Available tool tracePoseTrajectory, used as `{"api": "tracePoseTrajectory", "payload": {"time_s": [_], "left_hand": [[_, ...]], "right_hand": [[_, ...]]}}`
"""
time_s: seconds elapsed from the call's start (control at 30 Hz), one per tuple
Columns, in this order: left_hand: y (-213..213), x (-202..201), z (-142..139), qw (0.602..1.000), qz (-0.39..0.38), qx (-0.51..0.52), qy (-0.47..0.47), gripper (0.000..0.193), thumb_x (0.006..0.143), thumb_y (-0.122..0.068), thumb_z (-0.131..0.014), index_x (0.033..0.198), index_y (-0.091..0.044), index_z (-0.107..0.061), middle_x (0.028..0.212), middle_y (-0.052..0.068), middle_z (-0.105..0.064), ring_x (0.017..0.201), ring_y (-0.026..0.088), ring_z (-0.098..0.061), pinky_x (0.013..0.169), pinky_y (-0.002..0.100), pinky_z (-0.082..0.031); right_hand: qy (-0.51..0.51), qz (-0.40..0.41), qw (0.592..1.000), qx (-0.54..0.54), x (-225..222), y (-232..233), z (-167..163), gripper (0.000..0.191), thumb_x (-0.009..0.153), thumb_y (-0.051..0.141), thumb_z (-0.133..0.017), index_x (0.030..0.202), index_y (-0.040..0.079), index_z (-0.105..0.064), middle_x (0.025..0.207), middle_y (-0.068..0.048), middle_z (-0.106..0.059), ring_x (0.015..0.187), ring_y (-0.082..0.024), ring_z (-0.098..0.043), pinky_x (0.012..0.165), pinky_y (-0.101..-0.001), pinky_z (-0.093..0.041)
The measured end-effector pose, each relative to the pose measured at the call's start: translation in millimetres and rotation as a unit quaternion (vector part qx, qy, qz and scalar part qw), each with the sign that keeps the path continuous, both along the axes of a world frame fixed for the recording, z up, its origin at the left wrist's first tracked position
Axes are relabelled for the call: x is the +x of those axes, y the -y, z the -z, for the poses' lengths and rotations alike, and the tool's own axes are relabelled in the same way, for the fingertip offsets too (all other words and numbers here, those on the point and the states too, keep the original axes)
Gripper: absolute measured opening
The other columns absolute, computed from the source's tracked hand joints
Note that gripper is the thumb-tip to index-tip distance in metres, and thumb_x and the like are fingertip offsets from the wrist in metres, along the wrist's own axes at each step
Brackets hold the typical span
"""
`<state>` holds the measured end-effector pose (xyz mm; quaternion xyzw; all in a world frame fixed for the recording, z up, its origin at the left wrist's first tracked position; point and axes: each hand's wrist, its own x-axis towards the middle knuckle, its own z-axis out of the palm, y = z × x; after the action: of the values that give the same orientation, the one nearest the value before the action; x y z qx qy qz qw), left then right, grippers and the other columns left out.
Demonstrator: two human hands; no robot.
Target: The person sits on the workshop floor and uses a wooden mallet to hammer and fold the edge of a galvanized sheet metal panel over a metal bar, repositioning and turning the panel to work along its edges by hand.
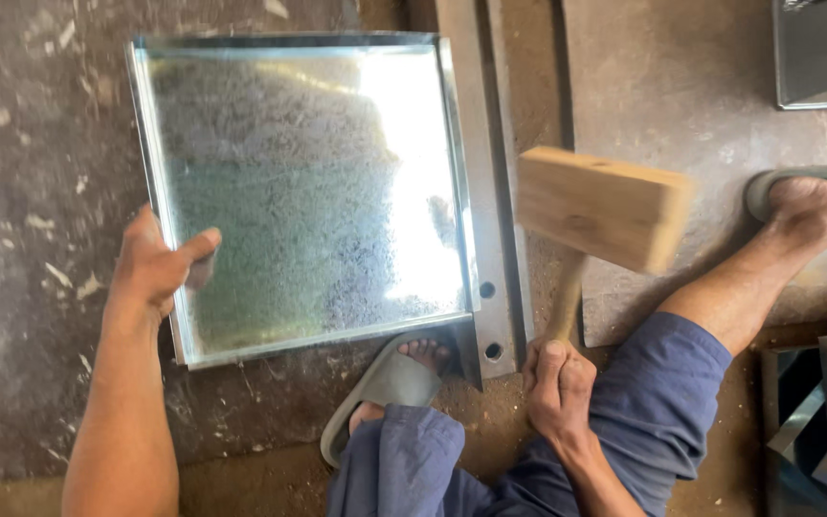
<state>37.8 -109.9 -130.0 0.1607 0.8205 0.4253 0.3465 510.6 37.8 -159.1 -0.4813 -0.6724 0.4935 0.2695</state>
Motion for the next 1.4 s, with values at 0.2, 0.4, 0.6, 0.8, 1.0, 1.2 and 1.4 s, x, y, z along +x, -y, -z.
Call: {"api": "tracePoseTrajectory", "payload": {"time_s": [0.2, 0.4, 0.6, 0.8, 1.0, 1.2, 1.4], "left_hand": [[1, -8, 9, 1.000, 0.018, 0.008, -0.015, 0.070, 0.084, -0.008, -0.078, 0.146, -0.002, -0.047, 0.134, 0.016, -0.063, 0.118, 0.027, -0.064, 0.089, 0.041, -0.057], [1, -8, 8, 1.000, -0.009, -0.009, 0.017, 0.065, 0.084, -0.008, -0.077, 0.142, -0.005, -0.049, 0.124, 0.013, -0.066, 0.104, 0.025, -0.068, 0.074, 0.041, -0.059], [-1, -12, 11, 0.999, -0.017, -0.017, 0.040, 0.060, 0.087, -0.009, -0.077, 0.141, -0.001, -0.052, 0.116, 0.018, -0.067, 0.093, 0.027, -0.064, 0.065, 0.042, -0.053], [-1, -18, 11, 1.000, 0.009, -0.023, 0.012, 0.064, 0.083, -0.009, -0.077, 0.141, -0.004, -0.051, 0.120, 0.012, -0.067, 0.099, 0.024, -0.067, 0.070, 0.040, -0.058], [-5, -18, 2, 1.000, 0.010, -0.025, 0.015, 0.067, 0.081, -0.011, -0.078, 0.141, -0.005, -0.051, 0.123, 0.011, -0.067, 0.101, 0.022, -0.066, 0.072, 0.040, -0.058], [-4, -20, 5, 0.998, -0.004, -0.060, 0.019, 0.066, 0.082, -0.014, -0.079, 0.142, -0.003, -0.051, 0.123, 0.016, -0.069, 0.101, 0.025, -0.066, 0.077, 0.041, -0.056], [-3, -22, 8, 0.999, 0.020, -0.045, 0.008, 0.073, 0.081, -0.015, -0.078, 0.147, -0.005, -0.047, 0.130, 0.017, -0.066, 0.111, 0.027, -0.066, 0.087, 0.045, -0.055]], "right_hand": [[0.119, -0.018, 0.988, -0.093, -26, -31, 2, 0.054, 0.108, 0.024, -0.043, 0.061, 0.000, -0.054, 0.052, -0.007, -0.050, 0.046, -0.016, -0.047, 0.044, -0.0360, -0.039], [0.126, -0.088, 0.973, 0.173, -41, -51, 8, 0.051, 0.112, 0.024, -0.041, 0.070, -0.003, -0.052, 0.064, -0.011, -0.050, 0.053, -0.020, -0.048, 0.052, -0.0372, -0.038], [0.026, 0.033, 0.999, 0.005, -57, -69, 6, 0.050, 0.110, 0.024, -0.035, 0.071, 0.001, -0.055, 0.051, -0.007, -0.048, 0.042, -0.017, -0.047, 0.040, -0.0316, -0.036], [0.007, -0.022, 0.998, -0.059, -70, -93, 19, 0.050, 0.113, 0.026, -0.042, 0.072, 0.000, -0.054, 0.063, -0.006, -0.049, 0.051, -0.012, -0.047, 0.041, -0.0307, -0.034], [0.045, -0.142, 0.948, 0.280, -79, -113, 28, 0.049, 0.120, 0.028, -0.038, 0.087, -0.001, -0.061, 0.068, -0.016, -0.060, 0.066, -0.008, -0.061, 0.055, -0.0300, -0.044], [0.009, 0.004, 0.999, 0.051, -97, -122, 19, 0.053, 0.110, 0.028, -0.038, 0.067, -0.001, -0.050, 0.054, -0.005, -0.050, 0.047, -0.015, -0.050, 0.044, -0.0366, -0.040], [0.085, -0.017, 0.996, 0.005, -108, -137, 21, 0.058, 0.109, 0.031, -0.042, 0.060, 0.001, -0.052, 0.052, -0.004, -0.048, 0.048, -0.012, -0.048, 0.044, -0.0361, -0.040]]}}
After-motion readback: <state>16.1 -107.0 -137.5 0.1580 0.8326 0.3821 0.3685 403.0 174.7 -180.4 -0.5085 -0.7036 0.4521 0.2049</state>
